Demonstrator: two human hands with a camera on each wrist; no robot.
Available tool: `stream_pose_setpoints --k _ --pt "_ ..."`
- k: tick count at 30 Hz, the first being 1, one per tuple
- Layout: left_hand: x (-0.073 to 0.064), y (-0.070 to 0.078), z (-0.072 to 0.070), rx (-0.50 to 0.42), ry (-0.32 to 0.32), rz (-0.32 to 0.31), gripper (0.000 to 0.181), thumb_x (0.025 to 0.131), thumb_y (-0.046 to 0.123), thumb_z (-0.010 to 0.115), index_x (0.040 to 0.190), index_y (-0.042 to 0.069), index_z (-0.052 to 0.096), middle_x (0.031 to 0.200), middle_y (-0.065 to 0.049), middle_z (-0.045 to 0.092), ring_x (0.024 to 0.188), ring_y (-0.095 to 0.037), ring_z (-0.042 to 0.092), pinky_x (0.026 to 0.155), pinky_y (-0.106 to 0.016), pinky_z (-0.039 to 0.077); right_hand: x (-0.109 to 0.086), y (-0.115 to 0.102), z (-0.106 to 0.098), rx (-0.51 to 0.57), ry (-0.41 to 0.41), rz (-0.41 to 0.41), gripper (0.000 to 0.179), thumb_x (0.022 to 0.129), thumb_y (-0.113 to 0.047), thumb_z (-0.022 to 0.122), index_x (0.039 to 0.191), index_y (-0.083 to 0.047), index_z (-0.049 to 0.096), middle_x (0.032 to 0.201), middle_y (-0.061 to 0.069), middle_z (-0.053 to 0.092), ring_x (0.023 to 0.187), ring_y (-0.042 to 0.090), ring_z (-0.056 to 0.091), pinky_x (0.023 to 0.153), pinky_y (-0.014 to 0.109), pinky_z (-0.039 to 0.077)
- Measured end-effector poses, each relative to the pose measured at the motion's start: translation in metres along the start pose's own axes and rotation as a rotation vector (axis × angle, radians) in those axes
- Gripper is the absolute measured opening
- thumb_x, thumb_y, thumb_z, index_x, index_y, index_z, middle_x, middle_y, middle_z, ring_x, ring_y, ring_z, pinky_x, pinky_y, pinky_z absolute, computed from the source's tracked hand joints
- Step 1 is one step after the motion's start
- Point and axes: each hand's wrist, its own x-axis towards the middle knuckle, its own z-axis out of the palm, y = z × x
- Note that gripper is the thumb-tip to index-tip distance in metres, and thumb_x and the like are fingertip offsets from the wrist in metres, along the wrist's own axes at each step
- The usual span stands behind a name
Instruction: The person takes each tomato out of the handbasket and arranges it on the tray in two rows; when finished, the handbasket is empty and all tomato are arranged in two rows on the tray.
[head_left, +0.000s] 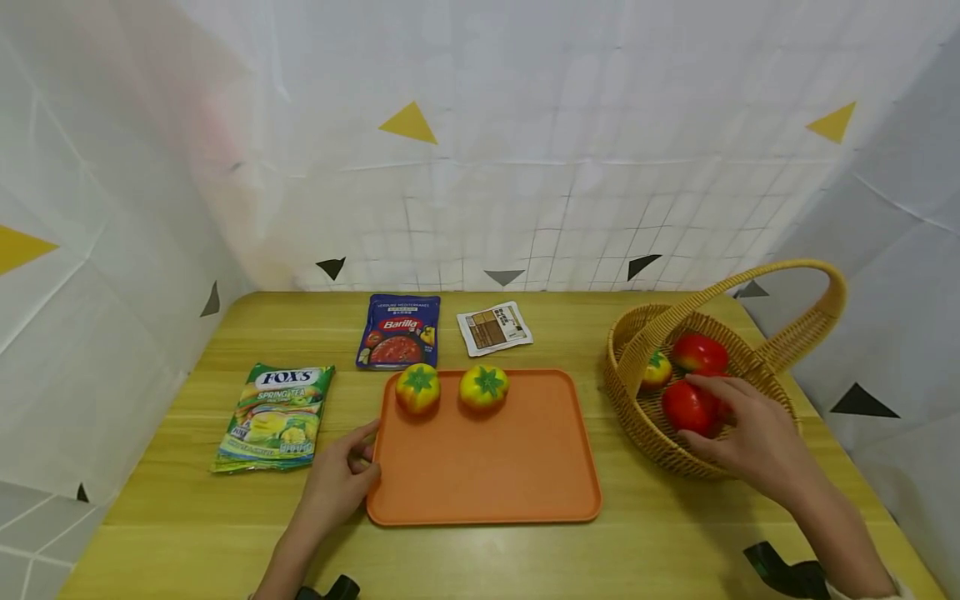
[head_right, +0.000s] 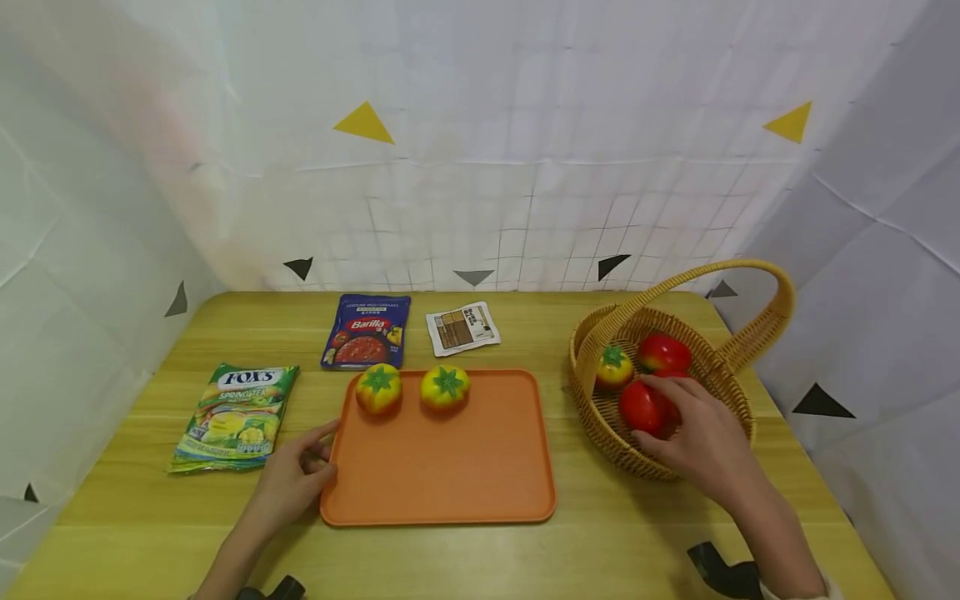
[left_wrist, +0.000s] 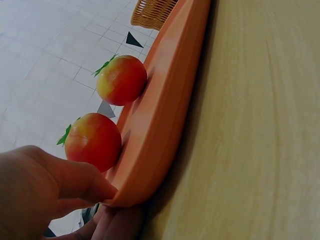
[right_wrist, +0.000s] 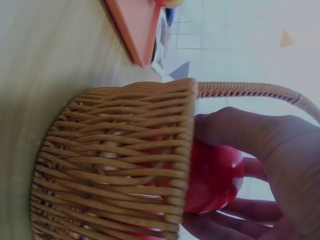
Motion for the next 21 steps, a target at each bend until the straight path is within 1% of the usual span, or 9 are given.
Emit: stream_pose_setpoints --k 10,17,21 --pt "0.0 0.002 0.0 0.001 0.005 -0.005 0.062 0.079 -0.003 0.067 0.14 0.006 0.059 0.089 -0.007 0.061 0.068 -0.015 0.059 0.058 -0.025 0.049 -0.002 -0.012 -0.009 -0.011 0.032 -0.009 0.069 0.064 -0.018 0.093 0.126 -0.005 0.065 0.112 0.022 0.063 0.086 0.039 0.064 0.064 0.054 0.053" --pt "0.001 0.001 0.0 0.005 0.01 0.0 0.062 0.079 -0.003 0.068 0.14 0.006 0.059 0.088 -0.006 0.061 0.067 -0.015 0.058 0.057 -0.025 0.048 -0.003 -0.025 -0.016 -0.008 0.036 -0.001 0.071 0.066 -0.023 0.093 0.128 -0.007 0.064 0.114 0.022 0.061 0.088 0.041 0.063 0.066 0.059 0.053" --pt "0.001 0.001 0.0 0.006 0.008 0.003 0.062 0.079 -0.003 0.068 0.14 0.006 0.059 0.087 -0.006 0.061 0.066 -0.015 0.057 0.057 -0.025 0.048 -0.003 -0.033 -0.019 -0.001 0.048 -0.01 0.072 0.065 -0.024 0.093 0.129 -0.008 0.065 0.114 0.021 0.062 0.088 0.041 0.064 0.066 0.059 0.054"
